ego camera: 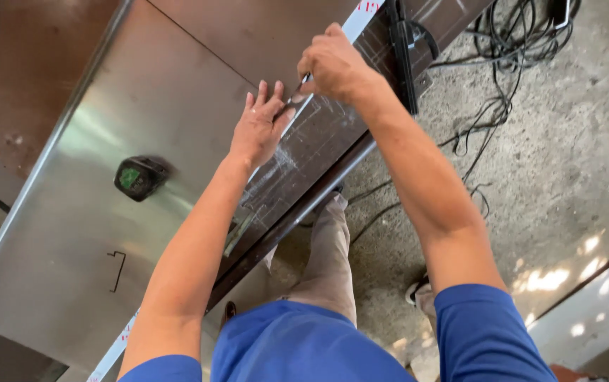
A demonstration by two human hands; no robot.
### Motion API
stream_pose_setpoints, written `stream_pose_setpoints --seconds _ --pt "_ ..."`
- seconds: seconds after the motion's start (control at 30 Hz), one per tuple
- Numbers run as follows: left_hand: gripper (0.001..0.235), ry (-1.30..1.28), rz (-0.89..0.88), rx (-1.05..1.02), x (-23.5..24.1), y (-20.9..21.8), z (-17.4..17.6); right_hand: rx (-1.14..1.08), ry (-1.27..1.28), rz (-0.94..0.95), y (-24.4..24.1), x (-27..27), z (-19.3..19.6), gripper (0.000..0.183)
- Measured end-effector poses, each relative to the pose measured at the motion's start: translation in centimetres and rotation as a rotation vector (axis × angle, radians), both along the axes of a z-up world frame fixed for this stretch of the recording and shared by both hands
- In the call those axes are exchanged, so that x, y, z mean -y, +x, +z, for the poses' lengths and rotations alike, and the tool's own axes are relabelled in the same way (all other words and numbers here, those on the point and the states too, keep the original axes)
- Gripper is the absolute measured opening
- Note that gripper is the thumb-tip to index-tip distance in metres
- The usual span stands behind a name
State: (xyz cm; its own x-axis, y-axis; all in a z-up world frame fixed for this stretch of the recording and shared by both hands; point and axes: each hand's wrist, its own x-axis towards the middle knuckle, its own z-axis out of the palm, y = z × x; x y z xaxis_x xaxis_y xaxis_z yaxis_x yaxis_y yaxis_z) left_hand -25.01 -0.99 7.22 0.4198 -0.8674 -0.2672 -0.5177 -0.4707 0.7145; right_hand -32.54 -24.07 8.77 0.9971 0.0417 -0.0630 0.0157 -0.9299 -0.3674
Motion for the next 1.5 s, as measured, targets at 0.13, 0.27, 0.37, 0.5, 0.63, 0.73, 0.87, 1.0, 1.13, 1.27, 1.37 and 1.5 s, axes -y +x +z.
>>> stream_pose_setpoints --seconds 0.13,0.27,0.37,0.5,0.63,0.73,0.87,1.0,1.13,1.27,1.37,1.5 --pt "0.037 -0.012 0.003 0.016 0.2 0.0 -0.6 0.033 0.048 0.002 -0.1 -0.2 -0.3 0.023" --pt "0.039 -0.01 -0.008 0.033 0.1 -0.4 -0.7 0.027 0.048 0.003 -0.5 -0.6 -0.4 0.025" --pt "0.04 -0.035 0.013 0.047 0.6 0.4 -0.7 0.042 0.053 0.0 0.6 0.7 -0.9 0.026" --pt "0.037 -0.067 -0.007 0.05 0.4 0.0 -0.6 -0.006 -0.039 -0.106 -0.7 -2.2 2.9 0.029" --pt "0.033 -0.057 -0.017 0.01 -0.2 -0.3 -1.0 0.38 0.118 -0.542 -5.5 -10.3 3.0 0.057" --pt "0.034 -0.055 -0.016 0.008 0.0 -0.3 -1.1 0.38 0.287 -0.838 -7.0 -18.0 -2.5 0.064" --pt "0.034 -0.023 0.0 0.003 -0.1 -0.3 -1.2 0.332 0.302 -0.932 -6.5 -23.9 -4.3 0.068" --pt "0.033 -0.029 0.008 -0.007 0.0 -0.1 -1.2 0.325 0.26 -0.994 -5.9 -23.6 -4.5 0.07" --pt "0.033 -0.018 0.001 -0.037 -0.2 -0.3 -1.2 0.293 0.194 -1.015 -6.3 -24.5 -3.2 0.071" --pt "0.033 -0.042 0.008 -0.029 0.2 0.0 -1.5 0.24 0.117 -0.988 -6.2 -23.1 -2.7 0.072" --pt "0.034 -0.022 0.022 -0.038 -0.6 -0.4 -0.8 0.18 0.097 -0.97 -6.8 -22.9 -1.9 0.071" --pt "0.035 -0.024 0.015 -0.007 0.1 -0.1 -1.4 0.147 0.077 -0.871 -7.9 -22.0 -2.2 0.071"
